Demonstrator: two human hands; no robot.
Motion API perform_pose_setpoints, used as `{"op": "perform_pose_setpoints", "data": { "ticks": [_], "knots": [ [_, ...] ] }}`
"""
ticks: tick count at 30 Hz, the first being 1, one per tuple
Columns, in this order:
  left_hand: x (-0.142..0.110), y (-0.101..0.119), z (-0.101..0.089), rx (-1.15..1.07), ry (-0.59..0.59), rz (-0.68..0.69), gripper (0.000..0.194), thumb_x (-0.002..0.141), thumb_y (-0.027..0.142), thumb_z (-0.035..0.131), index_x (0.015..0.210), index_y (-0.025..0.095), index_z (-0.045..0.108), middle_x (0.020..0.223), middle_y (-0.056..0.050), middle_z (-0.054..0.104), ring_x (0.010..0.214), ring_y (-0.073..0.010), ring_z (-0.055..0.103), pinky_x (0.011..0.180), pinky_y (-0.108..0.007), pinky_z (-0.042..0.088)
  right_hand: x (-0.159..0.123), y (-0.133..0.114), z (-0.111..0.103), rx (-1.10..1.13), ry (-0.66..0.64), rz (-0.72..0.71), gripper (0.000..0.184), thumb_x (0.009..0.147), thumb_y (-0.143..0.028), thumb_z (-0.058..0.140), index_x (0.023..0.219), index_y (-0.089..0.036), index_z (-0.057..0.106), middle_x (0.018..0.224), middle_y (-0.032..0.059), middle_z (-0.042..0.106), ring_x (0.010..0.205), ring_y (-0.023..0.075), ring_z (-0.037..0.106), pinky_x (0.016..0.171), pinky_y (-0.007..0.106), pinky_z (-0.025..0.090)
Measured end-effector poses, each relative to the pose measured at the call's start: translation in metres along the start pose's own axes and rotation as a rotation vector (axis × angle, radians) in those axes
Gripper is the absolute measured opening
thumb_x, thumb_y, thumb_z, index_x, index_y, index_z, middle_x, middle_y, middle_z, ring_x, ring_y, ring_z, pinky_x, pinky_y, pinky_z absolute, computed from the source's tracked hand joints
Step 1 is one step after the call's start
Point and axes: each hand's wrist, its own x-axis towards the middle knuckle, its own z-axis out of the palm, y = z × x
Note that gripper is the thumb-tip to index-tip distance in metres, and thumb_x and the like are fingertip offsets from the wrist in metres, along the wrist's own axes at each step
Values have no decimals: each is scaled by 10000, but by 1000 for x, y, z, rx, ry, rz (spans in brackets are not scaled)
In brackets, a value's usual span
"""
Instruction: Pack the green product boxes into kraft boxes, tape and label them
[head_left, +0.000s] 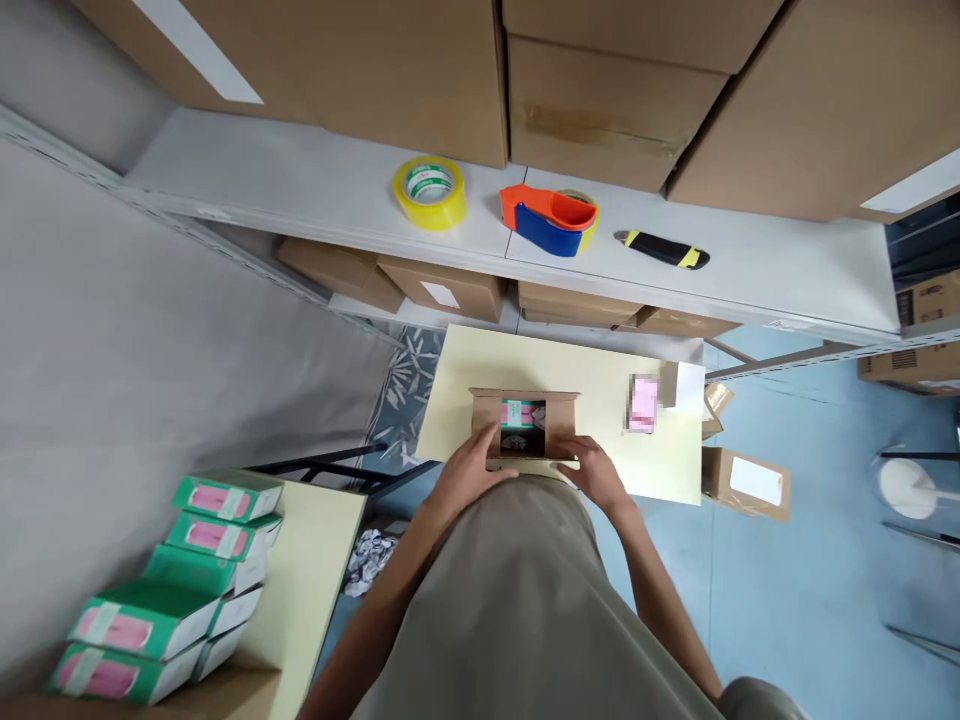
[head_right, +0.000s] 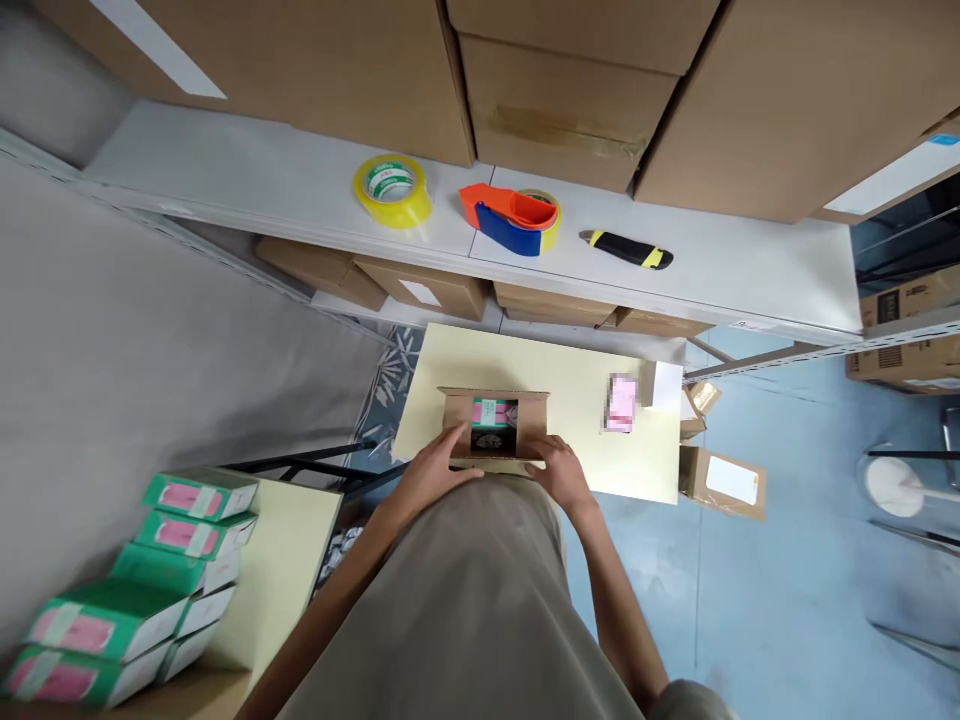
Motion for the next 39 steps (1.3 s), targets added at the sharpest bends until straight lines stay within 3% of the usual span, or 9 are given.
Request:
{"op": "perform_pose_setpoints", "data": {
  "ticks": [4,8,10,16,19,30,32,35,39],
  "knots": [
    [18,-4,0,192,267,-47,1086,967,395,757,1757,99,73,1772,-324,259,1654,-449,315,1257,-588,445,16,8,7,-114,193,263,674,971,-346,703,1601,-206,509,1434,189,682,1275,362,708,1040,510,619],
    [37,-5,-14,356,177,101,1033,950,288,755,1757,92,139,1808,-281,207,1706,-457,103,1331,-631,292,26,8,7,-227,277,236,1059,944,-307,708,1773,-200,59,1777,264,257,1511,408,529,1102,526,581],
    [42,-5,-19,349,137,117,943,947,262,752,1738,127,258,1773,-242,331,1700,-439,159,1330,-610,302,28,7,5,-267,239,140,974,965,-251,669,1768,-222,119,1810,229,211,1564,389,466,1157,537,542],
    [37,-11,-15,229,54,41,253,1030,235,615,1227,257,771,1298,-125,721,1311,-333,652,1187,-496,498,26,11,1,-315,171,69,303,1009,-238,642,1297,-215,731,1532,156,653,1547,370,469,1187,572,495],
    [34,-15,-10,189,57,-1,275,1054,217,547,1143,274,801,1251,-100,727,1157,-281,693,1094,-438,560,27,13,1,-330,147,85,225,1028,-250,636,1199,-234,780,1463,137,708,1484,365,532,1155,569,511],
    [39,-14,-9,204,141,73,243,941,99,653,1071,232,809,1228,-119,757,1229,-323,689,1142,-518,535,66,-20,-17,-520,77,72,184,947,-145,710,1060,-206,843,1445,202,709,1460,400,562,1149,539,507],
    [58,-3,-25,214,202,124,253,912,79,682,1058,242,809,1197,-108,775,1252,-333,683,1153,-532,532,92,-38,-39,-504,165,-16,273,978,-176,680,1220,-190,806,1429,209,713,1380,391,622,1115,528,531],
    [100,39,-74,196,351,243,337,945,62,614,1131,267,806,1241,-93,774,1216,-306,699,1125,-501,559,148,-82,-93,-478,442,-203,453,1067,-271,558,1503,-174,632,1528,218,636,1340,387,627,1105,541,521],
    [150,117,-156,130,578,361,362,992,82,535,1192,241,791,1255,-92,773,1207,-294,697,1111,-473,565,236,-150,-159,-517,588,-273,446,1062,-242,519,1476,-93,593,1420,268,670,1323,396,606,1145,543,450]
  ]
}}
